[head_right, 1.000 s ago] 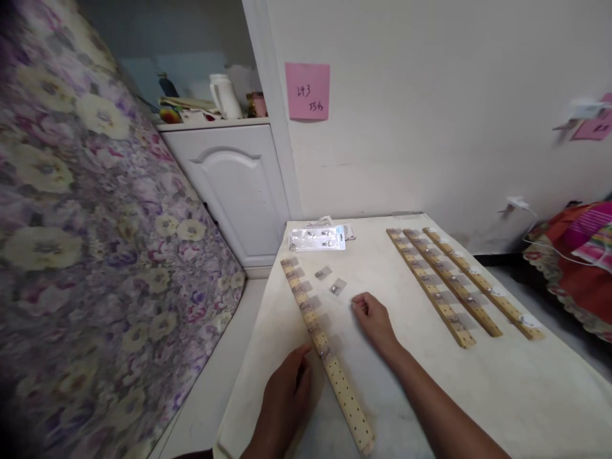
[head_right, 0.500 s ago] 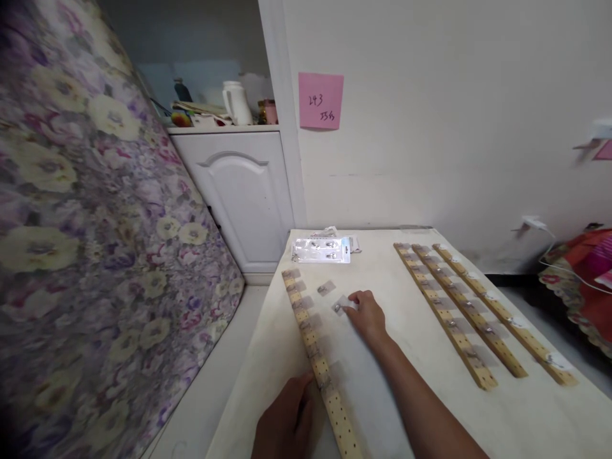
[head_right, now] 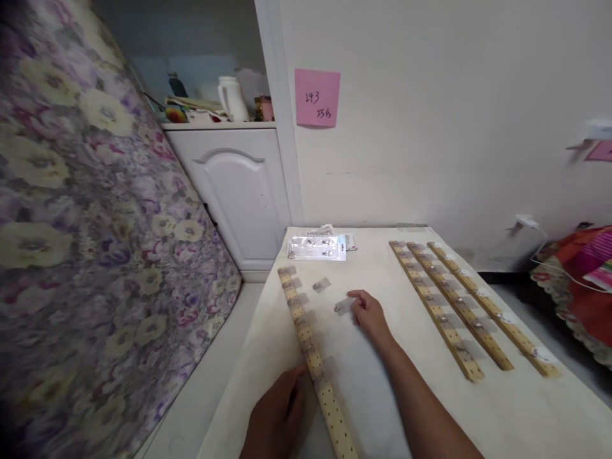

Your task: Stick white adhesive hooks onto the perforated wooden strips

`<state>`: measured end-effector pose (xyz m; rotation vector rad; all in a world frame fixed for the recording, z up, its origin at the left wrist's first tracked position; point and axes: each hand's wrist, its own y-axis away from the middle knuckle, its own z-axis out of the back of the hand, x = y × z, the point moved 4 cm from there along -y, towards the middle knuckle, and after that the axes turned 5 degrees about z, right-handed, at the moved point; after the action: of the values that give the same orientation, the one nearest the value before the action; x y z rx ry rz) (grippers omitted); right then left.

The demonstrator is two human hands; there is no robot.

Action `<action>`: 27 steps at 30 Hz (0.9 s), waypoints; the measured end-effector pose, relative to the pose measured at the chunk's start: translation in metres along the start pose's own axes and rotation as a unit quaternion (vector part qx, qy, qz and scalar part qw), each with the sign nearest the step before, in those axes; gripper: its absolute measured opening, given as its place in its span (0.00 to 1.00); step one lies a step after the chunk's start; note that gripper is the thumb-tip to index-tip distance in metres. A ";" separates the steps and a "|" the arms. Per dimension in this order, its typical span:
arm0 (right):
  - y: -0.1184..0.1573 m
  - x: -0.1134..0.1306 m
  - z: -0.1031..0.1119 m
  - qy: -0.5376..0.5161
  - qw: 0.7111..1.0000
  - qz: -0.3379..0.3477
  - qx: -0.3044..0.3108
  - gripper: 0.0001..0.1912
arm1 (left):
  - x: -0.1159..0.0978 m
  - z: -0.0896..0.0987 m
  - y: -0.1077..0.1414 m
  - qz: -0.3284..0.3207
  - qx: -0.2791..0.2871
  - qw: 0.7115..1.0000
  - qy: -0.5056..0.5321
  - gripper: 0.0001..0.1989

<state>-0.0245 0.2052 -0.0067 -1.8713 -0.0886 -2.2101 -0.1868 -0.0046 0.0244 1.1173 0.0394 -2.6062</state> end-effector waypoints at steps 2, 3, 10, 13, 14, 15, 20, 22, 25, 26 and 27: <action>0.015 0.003 0.007 -0.040 0.999 -0.013 0.008 0.17 | 0.002 -0.001 0.001 -0.010 -0.009 1.000 -0.006 0.16; 0.025 0.005 0.011 -0.061 0.998 -0.018 0.010 0.16 | 0.003 -0.001 0.002 -0.016 -0.014 1.000 -0.007 0.16; 0.119 0.008 0.012 -0.225 0.962 -0.087 0.129 0.16 | 0.004 -0.001 0.009 -0.065 -0.033 0.997 -0.017 0.13; 0.143 0.009 0.003 -0.194 0.959 -0.099 0.180 0.14 | 0.003 -0.001 0.015 -0.073 -0.031 0.997 -0.017 0.12; 0.148 0.010 0.001 -0.183 0.959 -0.103 0.190 0.14 | 0.003 -0.002 0.019 -0.077 -0.030 0.997 -0.013 0.12; 0.150 0.011 -0.001 -0.174 0.960 -0.107 0.194 0.14 | 0.002 -0.003 0.022 -0.081 -0.031 0.996 -0.007 0.12; 0.155 0.016 -0.001 -0.139 0.966 -0.115 0.185 0.13 | 0.002 -0.014 0.043 -0.087 -0.054 0.995 0.021 0.10; 0.157 0.017 -0.001 -0.128 0.967 -0.116 0.187 0.11 | 0.000 -0.019 0.048 -0.094 -0.062 0.993 0.031 0.10; 0.159 0.017 -0.002 -0.111 0.968 -0.117 0.193 0.10 | -0.003 -0.023 0.049 -0.094 -0.068 0.992 0.041 0.09; 0.160 0.018 -0.002 -0.104 0.968 -0.117 0.194 0.10 | -0.004 -0.023 0.049 -0.092 -0.071 0.992 0.042 0.09; 0.160 0.018 -0.002 -0.096 0.969 -0.117 0.194 0.10 | -0.005 -0.024 0.048 -0.092 -0.072 0.992 0.043 0.09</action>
<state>0.0071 0.0472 -0.0069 -1.9153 -0.7571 -1.9535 -0.1531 -0.0458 0.0160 1.2251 0.3592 -2.6618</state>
